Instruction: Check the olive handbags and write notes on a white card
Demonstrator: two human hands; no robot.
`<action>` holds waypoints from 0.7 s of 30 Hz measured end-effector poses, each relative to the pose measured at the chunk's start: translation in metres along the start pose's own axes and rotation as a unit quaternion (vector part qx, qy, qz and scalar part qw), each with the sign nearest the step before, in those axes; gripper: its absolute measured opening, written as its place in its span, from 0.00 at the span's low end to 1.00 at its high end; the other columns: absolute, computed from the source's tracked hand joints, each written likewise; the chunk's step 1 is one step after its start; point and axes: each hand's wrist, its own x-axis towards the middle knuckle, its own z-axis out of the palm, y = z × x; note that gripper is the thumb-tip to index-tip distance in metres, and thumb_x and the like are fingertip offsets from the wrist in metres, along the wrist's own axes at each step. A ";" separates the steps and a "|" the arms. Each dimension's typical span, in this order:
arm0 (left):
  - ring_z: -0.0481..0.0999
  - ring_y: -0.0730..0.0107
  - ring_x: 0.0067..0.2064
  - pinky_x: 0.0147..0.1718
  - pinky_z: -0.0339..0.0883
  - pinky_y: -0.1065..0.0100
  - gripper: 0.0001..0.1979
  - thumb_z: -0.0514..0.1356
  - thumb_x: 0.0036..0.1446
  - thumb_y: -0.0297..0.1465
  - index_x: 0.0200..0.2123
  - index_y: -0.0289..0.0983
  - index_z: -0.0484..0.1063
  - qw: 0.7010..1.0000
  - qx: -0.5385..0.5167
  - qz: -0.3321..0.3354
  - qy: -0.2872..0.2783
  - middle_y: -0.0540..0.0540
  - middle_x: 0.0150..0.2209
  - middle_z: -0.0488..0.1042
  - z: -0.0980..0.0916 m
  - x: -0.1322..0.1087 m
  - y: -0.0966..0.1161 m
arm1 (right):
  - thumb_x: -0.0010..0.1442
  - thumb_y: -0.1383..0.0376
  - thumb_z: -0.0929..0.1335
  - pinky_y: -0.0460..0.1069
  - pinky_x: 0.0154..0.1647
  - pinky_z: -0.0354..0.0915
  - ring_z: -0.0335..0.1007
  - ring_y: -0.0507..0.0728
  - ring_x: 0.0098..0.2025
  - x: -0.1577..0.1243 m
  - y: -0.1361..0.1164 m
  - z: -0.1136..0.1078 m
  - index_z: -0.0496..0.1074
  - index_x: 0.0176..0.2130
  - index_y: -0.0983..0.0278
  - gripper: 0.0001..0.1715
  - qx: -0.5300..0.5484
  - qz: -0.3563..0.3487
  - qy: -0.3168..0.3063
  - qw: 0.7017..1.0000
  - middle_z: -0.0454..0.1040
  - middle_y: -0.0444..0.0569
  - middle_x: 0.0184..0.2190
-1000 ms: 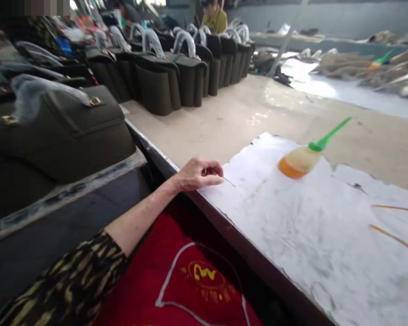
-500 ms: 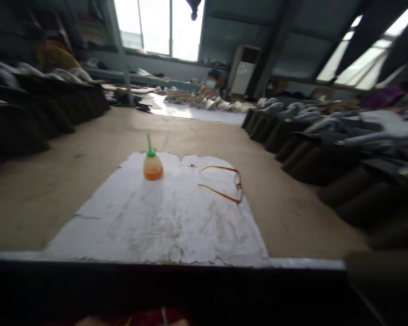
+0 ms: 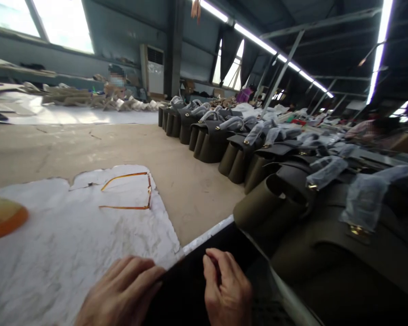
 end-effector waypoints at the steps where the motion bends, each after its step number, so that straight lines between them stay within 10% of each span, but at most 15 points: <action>1: 0.71 0.67 0.34 0.29 0.67 0.65 0.10 0.53 0.55 0.24 0.39 0.40 0.67 0.999 -0.019 -0.016 -0.025 0.49 0.35 0.73 0.007 0.015 0.001 | 0.63 0.66 0.61 0.40 0.33 0.64 0.68 0.48 0.30 0.005 0.007 -0.002 0.69 0.35 0.63 0.08 -0.023 -0.021 0.016 0.999 0.70 0.43 0.28; 9: 0.66 0.62 0.39 0.35 0.64 0.57 0.11 0.47 0.56 0.24 0.38 0.40 0.67 0.984 -0.101 -0.070 -0.127 0.47 0.38 0.70 0.054 0.067 0.008 | 0.62 0.74 0.59 0.48 0.36 0.64 0.64 0.53 0.35 0.021 0.041 0.008 0.70 0.40 0.68 0.13 -0.093 -0.123 0.008 0.988 0.68 0.52 0.33; 21: 0.66 0.60 0.40 0.36 0.64 0.56 0.11 0.48 0.56 0.26 0.38 0.39 0.67 0.984 -0.099 -0.066 -0.134 0.46 0.39 0.71 0.066 0.081 -0.002 | 0.60 0.76 0.59 0.49 0.39 0.62 0.62 0.54 0.36 0.031 0.059 0.014 0.69 0.39 0.70 0.13 -0.090 -0.116 0.009 0.989 0.68 0.52 0.34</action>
